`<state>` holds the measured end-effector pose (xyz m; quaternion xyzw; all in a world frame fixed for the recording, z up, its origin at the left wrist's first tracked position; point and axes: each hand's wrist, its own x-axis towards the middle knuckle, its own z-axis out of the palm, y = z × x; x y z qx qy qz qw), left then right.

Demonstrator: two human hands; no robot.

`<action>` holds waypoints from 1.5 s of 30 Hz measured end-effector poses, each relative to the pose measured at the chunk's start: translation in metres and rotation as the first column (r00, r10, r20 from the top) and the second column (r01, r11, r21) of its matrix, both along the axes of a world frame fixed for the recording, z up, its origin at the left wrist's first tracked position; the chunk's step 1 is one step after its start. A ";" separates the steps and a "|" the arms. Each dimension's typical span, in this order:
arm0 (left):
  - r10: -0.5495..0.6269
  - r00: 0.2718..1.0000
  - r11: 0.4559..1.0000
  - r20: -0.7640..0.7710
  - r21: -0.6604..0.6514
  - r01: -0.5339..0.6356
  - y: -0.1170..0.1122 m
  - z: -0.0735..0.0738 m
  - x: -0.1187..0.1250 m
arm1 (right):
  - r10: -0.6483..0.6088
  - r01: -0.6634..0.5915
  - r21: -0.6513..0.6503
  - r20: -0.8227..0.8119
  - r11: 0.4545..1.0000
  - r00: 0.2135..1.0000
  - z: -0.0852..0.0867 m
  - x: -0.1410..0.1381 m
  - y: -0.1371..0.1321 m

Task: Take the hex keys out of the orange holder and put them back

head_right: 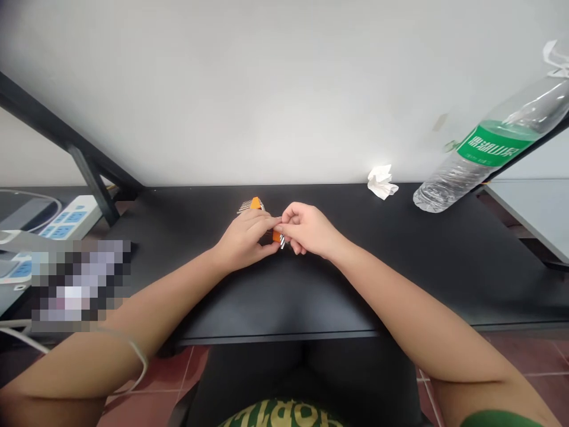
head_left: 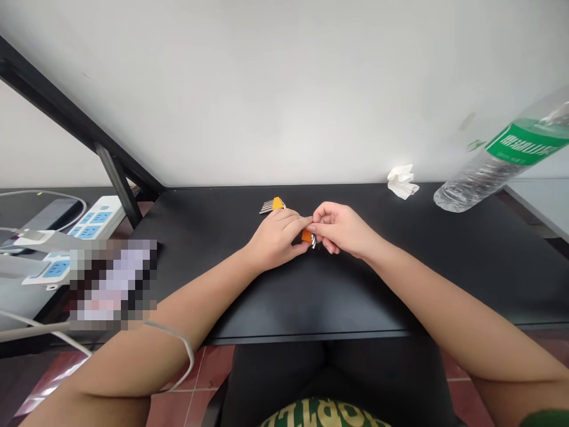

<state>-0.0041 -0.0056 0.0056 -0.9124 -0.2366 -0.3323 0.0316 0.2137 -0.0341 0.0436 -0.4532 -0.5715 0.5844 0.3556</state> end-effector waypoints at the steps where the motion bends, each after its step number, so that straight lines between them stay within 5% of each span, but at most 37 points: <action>1: 0.011 1.000 1.000 0.005 -0.007 -0.011 0.000 0.000 0.000 | -0.008 0.007 -0.018 -0.053 1.000 0.999 -0.003 -0.002 0.001; 5: 0.056 0.997 0.998 0.056 0.023 -0.057 0.004 -0.002 -0.003 | -0.003 -0.010 -0.077 -0.164 0.997 0.986 -0.009 -0.004 0.006; 10: 0.039 0.997 0.998 0.065 0.055 -0.043 0.007 -0.002 -0.006 | 0.068 -0.072 -0.037 -0.104 0.997 0.992 -0.010 -0.001 0.007; 18: 0.021 1.000 0.997 -0.002 0.081 -0.020 0.001 0.002 -0.001 | -0.007 -0.085 0.242 0.357 0.966 0.934 -0.005 0.005 0.006; 23: 0.088 0.996 0.995 -0.016 0.039 -0.087 0.005 0.003 -0.007 | -0.227 -0.202 0.511 0.655 0.836 0.721 -0.011 0.045 0.028; 30: 0.104 0.994 0.994 -0.020 -0.041 -0.104 0.009 -0.001 -0.012 | -0.125 -0.391 0.322 0.883 0.862 0.452 -0.019 0.056 0.040; 33: 0.102 0.995 0.991 -0.004 -0.089 -0.102 0.008 -0.003 -0.010 | -0.143 -0.385 0.317 0.898 0.867 0.417 -0.019 0.043 0.036; 39: 0.070 0.996 0.991 0.058 -0.119 -0.063 0.010 -0.005 -0.011 | -0.209 -0.294 0.374 0.858 0.880 0.469 -0.026 0.022 0.037; 45: 0.087 0.991 0.988 0.099 -0.139 -0.073 0.011 -0.007 -0.013 | -0.089 -0.305 0.181 0.953 0.935 0.291 -0.014 0.014 0.033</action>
